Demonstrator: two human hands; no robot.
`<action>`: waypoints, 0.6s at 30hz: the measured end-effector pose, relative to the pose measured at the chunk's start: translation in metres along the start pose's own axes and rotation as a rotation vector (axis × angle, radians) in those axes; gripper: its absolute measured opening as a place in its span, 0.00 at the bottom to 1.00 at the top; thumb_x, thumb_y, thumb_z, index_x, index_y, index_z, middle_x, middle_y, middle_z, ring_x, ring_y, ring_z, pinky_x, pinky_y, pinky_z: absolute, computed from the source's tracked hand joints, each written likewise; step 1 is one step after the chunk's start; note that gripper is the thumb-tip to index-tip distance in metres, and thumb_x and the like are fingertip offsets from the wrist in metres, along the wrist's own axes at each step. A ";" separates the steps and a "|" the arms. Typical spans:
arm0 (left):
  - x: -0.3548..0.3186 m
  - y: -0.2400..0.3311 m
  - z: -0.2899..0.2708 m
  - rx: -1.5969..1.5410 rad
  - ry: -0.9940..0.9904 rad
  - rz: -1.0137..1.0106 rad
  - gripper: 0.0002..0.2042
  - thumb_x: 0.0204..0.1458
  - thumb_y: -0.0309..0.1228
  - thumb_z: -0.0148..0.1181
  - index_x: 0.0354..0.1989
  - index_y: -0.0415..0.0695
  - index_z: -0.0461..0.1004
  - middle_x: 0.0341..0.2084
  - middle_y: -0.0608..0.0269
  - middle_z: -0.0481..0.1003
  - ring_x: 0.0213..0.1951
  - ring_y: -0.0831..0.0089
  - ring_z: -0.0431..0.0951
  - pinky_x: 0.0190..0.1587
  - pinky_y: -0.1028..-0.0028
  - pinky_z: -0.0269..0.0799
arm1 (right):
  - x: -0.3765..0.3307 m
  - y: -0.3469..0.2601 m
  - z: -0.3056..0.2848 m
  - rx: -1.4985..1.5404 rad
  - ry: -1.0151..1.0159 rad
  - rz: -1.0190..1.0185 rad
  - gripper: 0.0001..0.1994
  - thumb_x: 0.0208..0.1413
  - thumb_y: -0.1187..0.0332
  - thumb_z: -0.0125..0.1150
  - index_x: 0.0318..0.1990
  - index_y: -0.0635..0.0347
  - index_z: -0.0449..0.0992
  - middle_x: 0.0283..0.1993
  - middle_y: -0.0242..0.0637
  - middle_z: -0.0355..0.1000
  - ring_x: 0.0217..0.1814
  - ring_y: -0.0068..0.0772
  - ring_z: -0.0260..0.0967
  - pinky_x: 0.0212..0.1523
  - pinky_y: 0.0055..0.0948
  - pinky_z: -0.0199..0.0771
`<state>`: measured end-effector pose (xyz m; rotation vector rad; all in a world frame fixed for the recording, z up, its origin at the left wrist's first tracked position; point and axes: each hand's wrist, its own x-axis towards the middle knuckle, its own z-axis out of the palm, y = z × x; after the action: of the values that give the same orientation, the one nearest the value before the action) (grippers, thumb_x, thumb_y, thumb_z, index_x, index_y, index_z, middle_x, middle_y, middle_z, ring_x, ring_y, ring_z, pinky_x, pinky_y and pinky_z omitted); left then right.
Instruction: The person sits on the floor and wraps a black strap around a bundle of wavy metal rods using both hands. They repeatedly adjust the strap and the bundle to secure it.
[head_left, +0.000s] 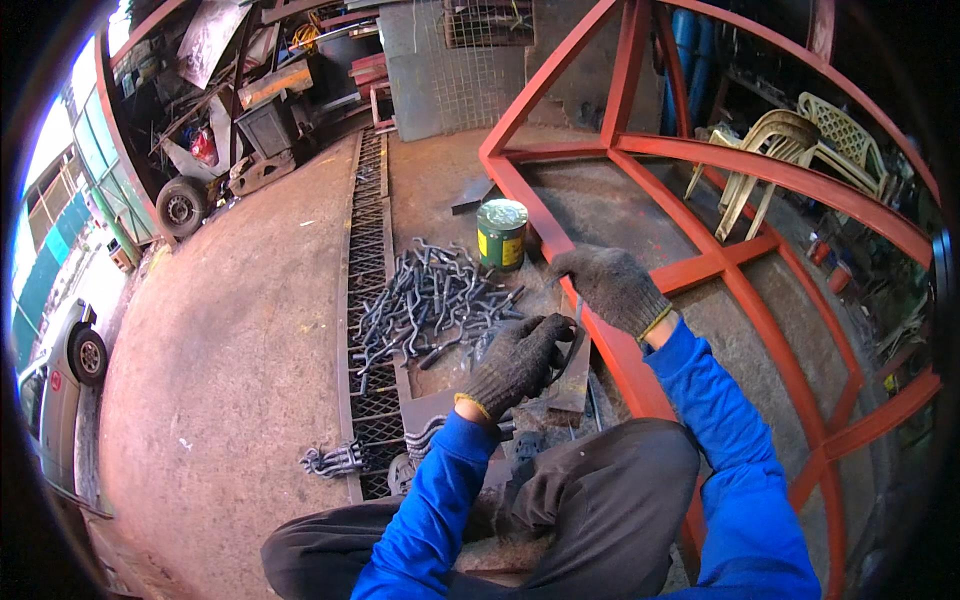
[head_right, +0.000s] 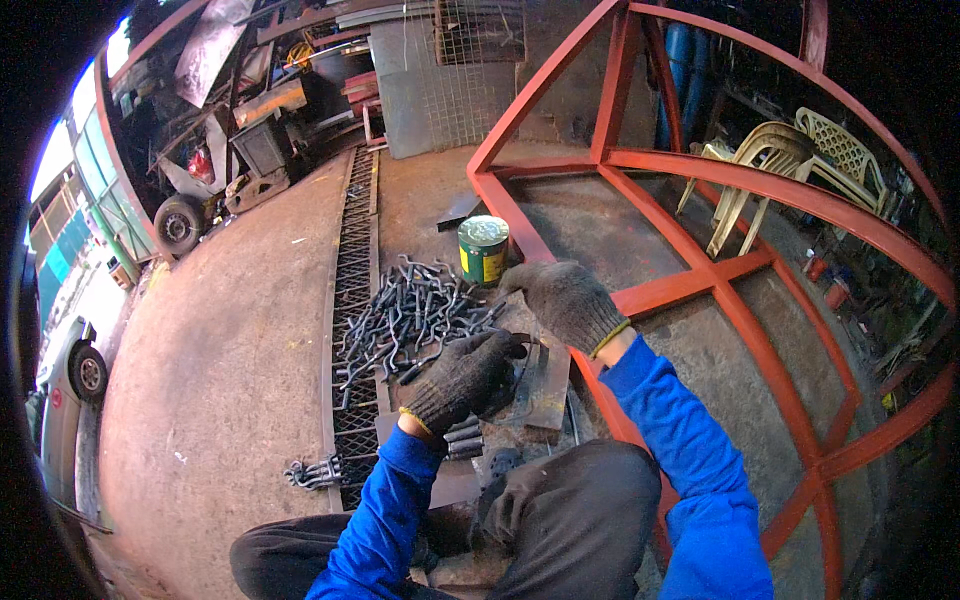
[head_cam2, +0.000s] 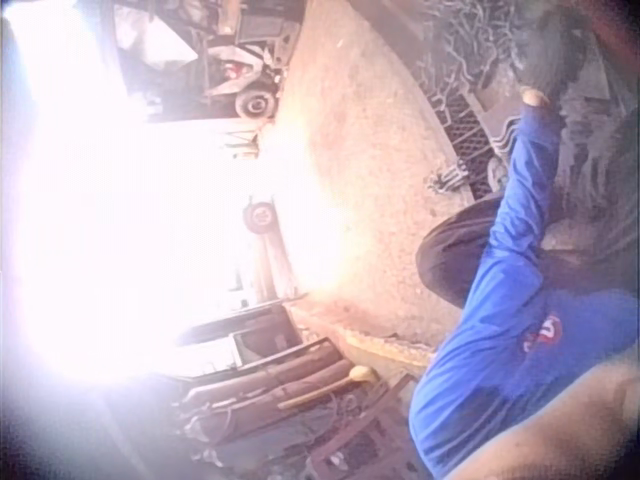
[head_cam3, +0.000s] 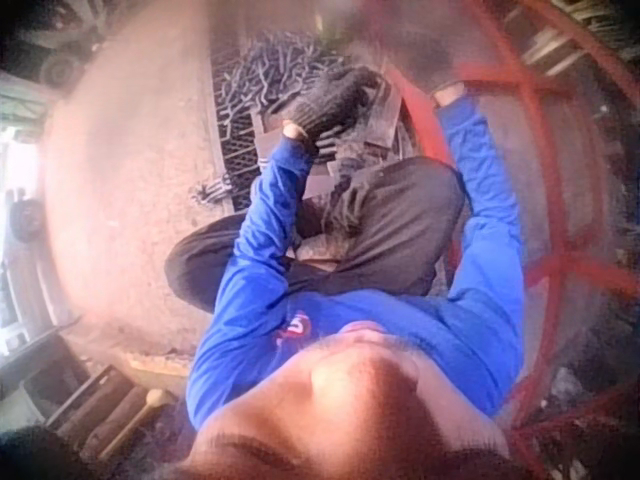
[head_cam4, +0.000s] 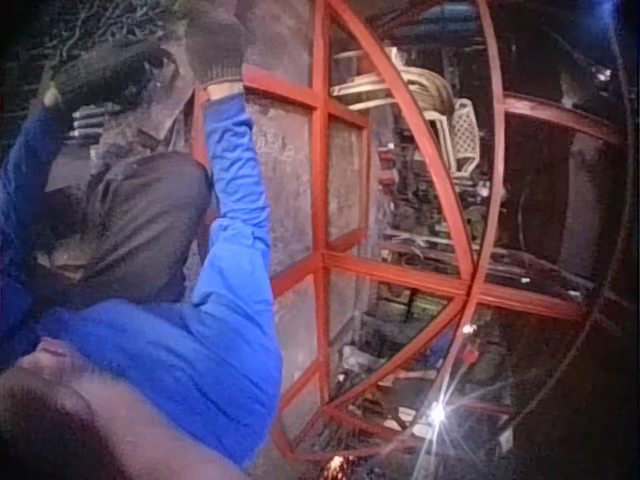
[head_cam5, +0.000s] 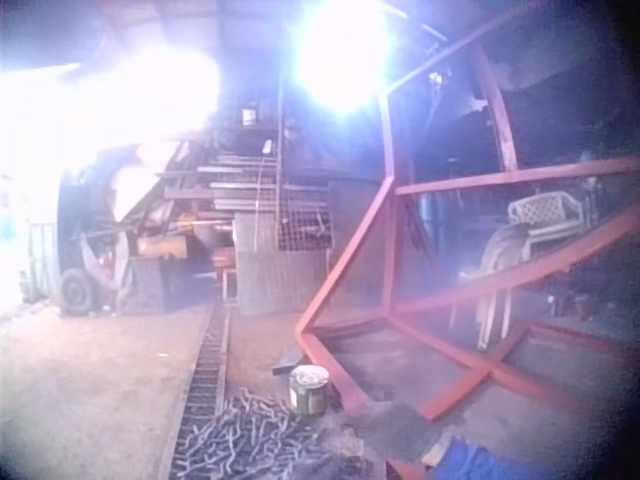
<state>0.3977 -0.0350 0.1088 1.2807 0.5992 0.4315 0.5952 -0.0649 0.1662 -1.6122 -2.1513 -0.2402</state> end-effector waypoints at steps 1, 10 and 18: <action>0.001 -0.002 -0.004 0.168 0.031 0.139 0.18 0.62 0.44 0.55 0.45 0.40 0.77 0.23 0.65 0.73 0.22 0.76 0.72 0.24 0.74 0.66 | 0.004 -0.001 0.000 -0.003 -0.033 -0.019 0.13 0.51 0.77 0.57 0.44 0.56 0.80 0.43 0.44 0.77 0.43 0.48 0.77 0.44 0.39 0.77; -0.011 0.011 -0.022 0.720 -0.044 0.300 0.23 0.59 0.49 0.54 0.34 0.36 0.78 0.28 0.40 0.76 0.33 0.46 0.78 0.37 0.55 0.69 | 0.011 0.006 0.026 -0.329 -0.168 0.148 0.10 0.54 0.62 0.58 0.42 0.47 0.81 0.40 0.42 0.75 0.44 0.46 0.77 0.42 0.47 0.76; -0.022 0.016 -0.016 0.887 0.210 0.260 0.22 0.56 0.50 0.56 0.31 0.40 0.80 0.28 0.40 0.76 0.34 0.44 0.77 0.38 0.53 0.70 | -0.003 -0.014 0.029 -0.076 -0.167 -0.040 0.11 0.50 0.70 0.60 0.42 0.50 0.81 0.41 0.44 0.74 0.44 0.49 0.76 0.45 0.45 0.76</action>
<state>0.3706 -0.0323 0.1251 2.1935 0.8486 0.5416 0.5758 -0.0608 0.1407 -1.6856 -2.3275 -0.2086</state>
